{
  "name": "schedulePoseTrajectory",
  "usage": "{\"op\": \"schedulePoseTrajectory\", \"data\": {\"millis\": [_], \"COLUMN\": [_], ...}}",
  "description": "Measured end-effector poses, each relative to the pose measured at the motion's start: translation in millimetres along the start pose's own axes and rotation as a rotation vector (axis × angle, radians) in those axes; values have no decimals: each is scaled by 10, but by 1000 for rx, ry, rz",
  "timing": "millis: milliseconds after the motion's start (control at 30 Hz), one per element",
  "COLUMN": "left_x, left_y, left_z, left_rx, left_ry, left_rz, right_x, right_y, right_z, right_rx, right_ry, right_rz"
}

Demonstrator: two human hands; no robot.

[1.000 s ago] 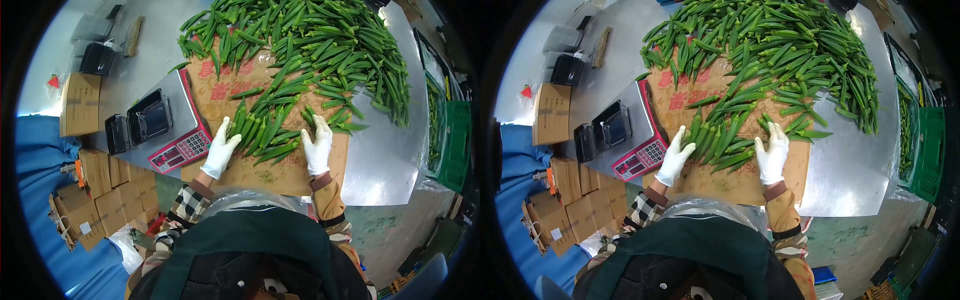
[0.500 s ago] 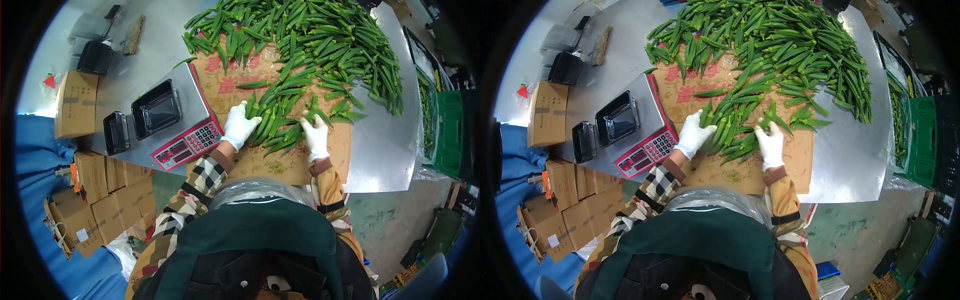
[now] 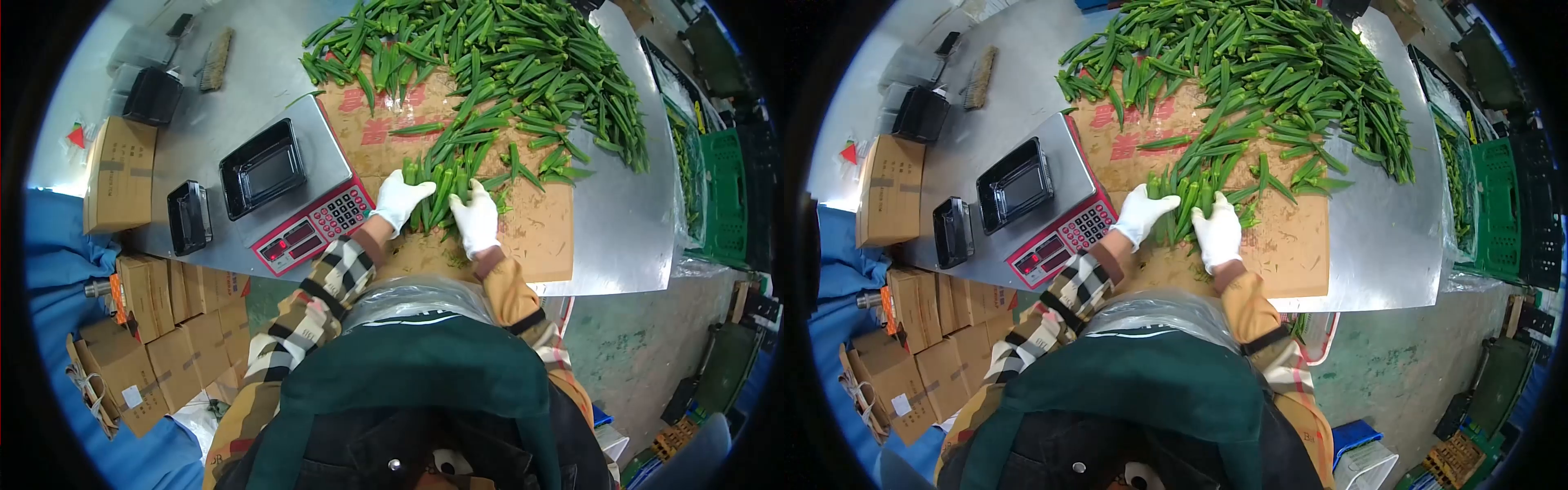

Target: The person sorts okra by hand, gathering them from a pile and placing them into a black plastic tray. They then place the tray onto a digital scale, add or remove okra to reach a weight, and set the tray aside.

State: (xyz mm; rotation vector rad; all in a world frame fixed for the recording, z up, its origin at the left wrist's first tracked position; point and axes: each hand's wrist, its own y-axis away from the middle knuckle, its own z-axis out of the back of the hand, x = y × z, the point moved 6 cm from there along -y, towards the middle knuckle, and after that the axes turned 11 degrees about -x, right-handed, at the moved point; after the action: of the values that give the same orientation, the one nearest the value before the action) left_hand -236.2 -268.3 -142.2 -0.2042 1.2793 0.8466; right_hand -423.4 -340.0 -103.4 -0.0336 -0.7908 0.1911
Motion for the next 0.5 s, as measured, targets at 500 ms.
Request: {"op": "schedulePoseTrajectory", "data": {"millis": [500], "left_x": [-291], "left_y": [521], "left_z": [-54], "left_rx": [606], "left_ry": [832], "left_rz": [584], "right_x": [-29], "right_y": [193], "right_z": [-42], "right_rx": [380], "right_ry": [-872], "right_rz": [-543]}}
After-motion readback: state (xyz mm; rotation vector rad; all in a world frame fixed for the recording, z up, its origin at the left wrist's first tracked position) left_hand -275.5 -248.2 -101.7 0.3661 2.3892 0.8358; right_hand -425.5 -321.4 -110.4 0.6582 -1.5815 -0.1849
